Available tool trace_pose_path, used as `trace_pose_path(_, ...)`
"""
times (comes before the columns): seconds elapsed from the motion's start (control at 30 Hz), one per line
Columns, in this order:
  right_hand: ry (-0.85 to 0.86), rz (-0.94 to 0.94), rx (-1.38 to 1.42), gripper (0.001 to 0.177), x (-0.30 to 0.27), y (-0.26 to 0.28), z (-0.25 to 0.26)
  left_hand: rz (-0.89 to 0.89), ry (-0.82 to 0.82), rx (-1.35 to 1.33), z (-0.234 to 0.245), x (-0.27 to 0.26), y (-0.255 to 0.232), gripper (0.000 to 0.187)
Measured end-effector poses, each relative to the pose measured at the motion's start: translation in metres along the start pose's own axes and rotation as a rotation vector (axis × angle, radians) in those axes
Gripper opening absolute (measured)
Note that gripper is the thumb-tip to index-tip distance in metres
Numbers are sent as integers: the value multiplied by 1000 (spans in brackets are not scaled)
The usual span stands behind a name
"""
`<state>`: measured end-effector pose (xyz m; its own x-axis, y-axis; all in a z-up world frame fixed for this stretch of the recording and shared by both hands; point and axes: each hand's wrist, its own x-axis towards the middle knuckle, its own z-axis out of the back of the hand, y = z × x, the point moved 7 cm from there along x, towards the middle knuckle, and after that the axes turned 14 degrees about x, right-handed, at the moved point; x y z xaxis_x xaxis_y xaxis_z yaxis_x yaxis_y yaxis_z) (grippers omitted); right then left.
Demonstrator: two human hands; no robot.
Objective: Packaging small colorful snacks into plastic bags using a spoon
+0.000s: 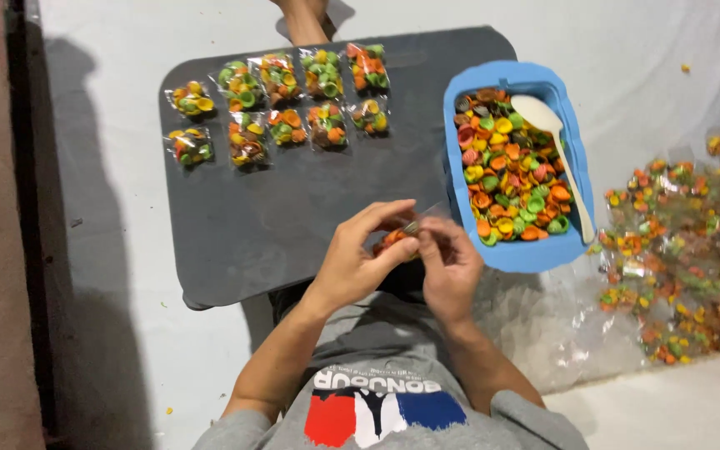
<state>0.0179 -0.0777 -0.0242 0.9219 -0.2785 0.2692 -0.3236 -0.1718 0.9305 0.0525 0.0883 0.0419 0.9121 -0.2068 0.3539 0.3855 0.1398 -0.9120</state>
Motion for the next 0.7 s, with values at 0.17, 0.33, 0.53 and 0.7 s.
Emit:
trace_pose_path(0.17,-144,-4,257,10,-3,7,-2,-34,32,78,-9,21,-23,24)
trace_pose_path(0.33,-193,2,490,10,1,34,-14,-59,40,131,-13,36,-40,23)
trace_pose_path(0.53,-138,-101,834,28,6,40,-30,-132,53,277,-31,55,-51,15)
trace_pose_path(0.7,-75,-172,944,38,12,24,-19,-274,12,520,-49,73,-48,9)
